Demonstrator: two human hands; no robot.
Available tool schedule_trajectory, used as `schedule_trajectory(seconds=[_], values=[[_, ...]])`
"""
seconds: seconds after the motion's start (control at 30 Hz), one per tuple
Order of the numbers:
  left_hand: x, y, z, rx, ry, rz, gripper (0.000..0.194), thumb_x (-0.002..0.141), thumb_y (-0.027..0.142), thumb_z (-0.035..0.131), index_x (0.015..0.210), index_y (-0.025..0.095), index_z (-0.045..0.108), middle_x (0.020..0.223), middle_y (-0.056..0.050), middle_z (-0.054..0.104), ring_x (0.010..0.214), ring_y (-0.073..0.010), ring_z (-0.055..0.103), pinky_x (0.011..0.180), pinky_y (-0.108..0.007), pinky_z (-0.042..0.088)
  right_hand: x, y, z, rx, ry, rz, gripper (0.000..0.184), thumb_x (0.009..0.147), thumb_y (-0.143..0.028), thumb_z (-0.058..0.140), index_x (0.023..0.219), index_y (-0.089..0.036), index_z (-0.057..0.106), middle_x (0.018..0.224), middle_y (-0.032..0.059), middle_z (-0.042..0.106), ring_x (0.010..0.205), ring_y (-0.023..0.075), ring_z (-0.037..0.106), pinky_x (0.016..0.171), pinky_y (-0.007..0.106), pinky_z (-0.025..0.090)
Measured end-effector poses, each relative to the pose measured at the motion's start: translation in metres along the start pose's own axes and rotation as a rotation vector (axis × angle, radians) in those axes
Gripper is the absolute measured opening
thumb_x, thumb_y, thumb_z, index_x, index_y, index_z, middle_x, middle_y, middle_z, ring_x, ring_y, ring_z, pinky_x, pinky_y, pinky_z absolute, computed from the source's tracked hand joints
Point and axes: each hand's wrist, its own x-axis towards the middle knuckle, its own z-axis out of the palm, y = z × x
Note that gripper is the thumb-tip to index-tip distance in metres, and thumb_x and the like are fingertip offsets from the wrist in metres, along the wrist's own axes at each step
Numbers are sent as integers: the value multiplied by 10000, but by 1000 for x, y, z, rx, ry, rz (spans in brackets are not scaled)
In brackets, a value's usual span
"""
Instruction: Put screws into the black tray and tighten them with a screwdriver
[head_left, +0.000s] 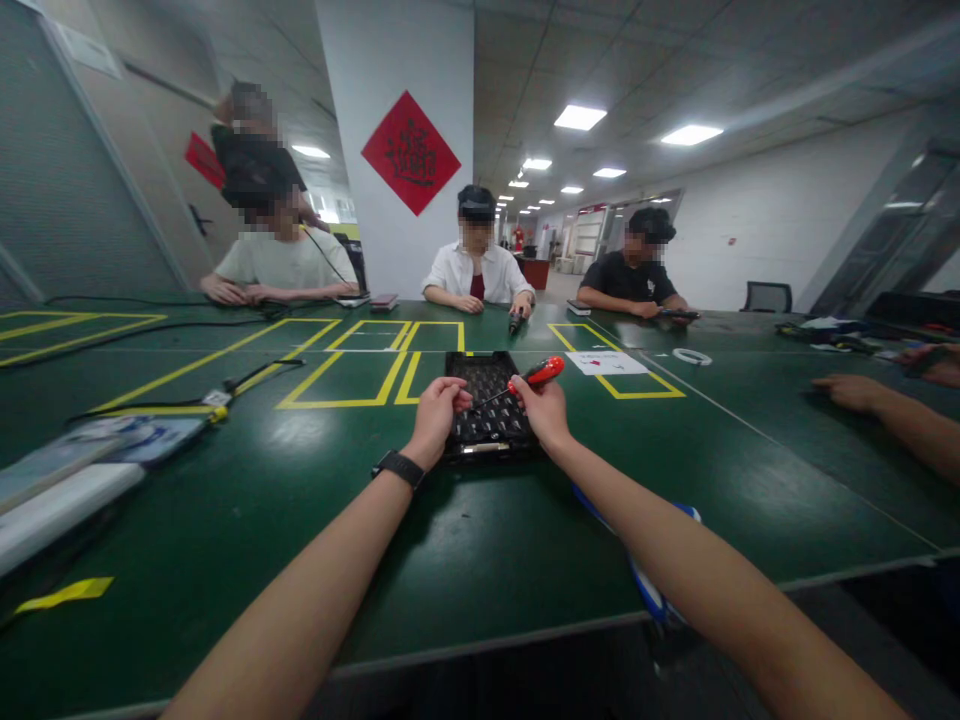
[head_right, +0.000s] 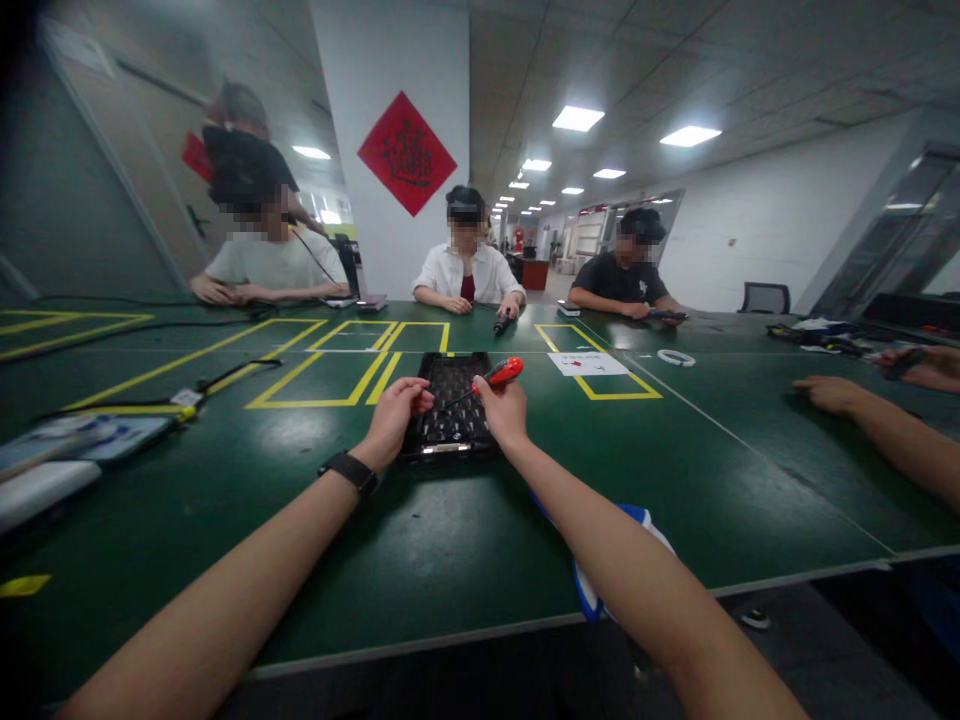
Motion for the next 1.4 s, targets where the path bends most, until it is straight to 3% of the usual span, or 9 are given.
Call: schedule_trajectory(seconds=[0.3,0.53,0.7,0.9,1.17,1.4], values=[[0,0,0,0,-8,-2,152,739,213,463,819,130,562,631,-8,587,551,-84,536,545,-194,405,-1,-2,0,60,18,35,382,678,-514,574,731,-138,616,598,28,617,518,139,550,496,236,410],[-1,0,1,50,-22,38,165,744,249,489,836,134,562,684,-8,586,588,-87,542,582,-209,425,1,-7,-1,242,166,158,339,668,-481,596,703,-144,575,539,-16,556,463,89,486,426,198,367],[0,-6,1,390,-41,161,162,724,262,538,839,150,557,712,-5,574,625,-106,536,615,-239,429,5,-7,-3,382,236,280,299,671,-446,602,654,-162,514,470,-55,473,409,68,431,365,179,321],[-2,-10,2,762,-60,322,212,672,250,618,847,156,543,724,-4,550,655,-118,514,617,-246,407,5,-7,-3,449,291,268,287,692,-431,586,638,-164,495,448,-66,437,382,55,390,347,176,294],[-3,-11,2,763,-155,294,154,681,223,615,814,168,560,693,8,564,640,-117,528,598,-236,405,6,-5,-2,457,279,234,274,702,-412,583,630,-170,477,439,-73,416,382,54,373,357,178,296],[-3,-9,3,732,-148,272,98,675,177,597,770,166,581,677,8,570,632,-115,530,588,-231,407,5,-9,-3,462,292,234,258,704,-399,581,646,-176,466,438,-79,414,380,54,373,356,178,297]])
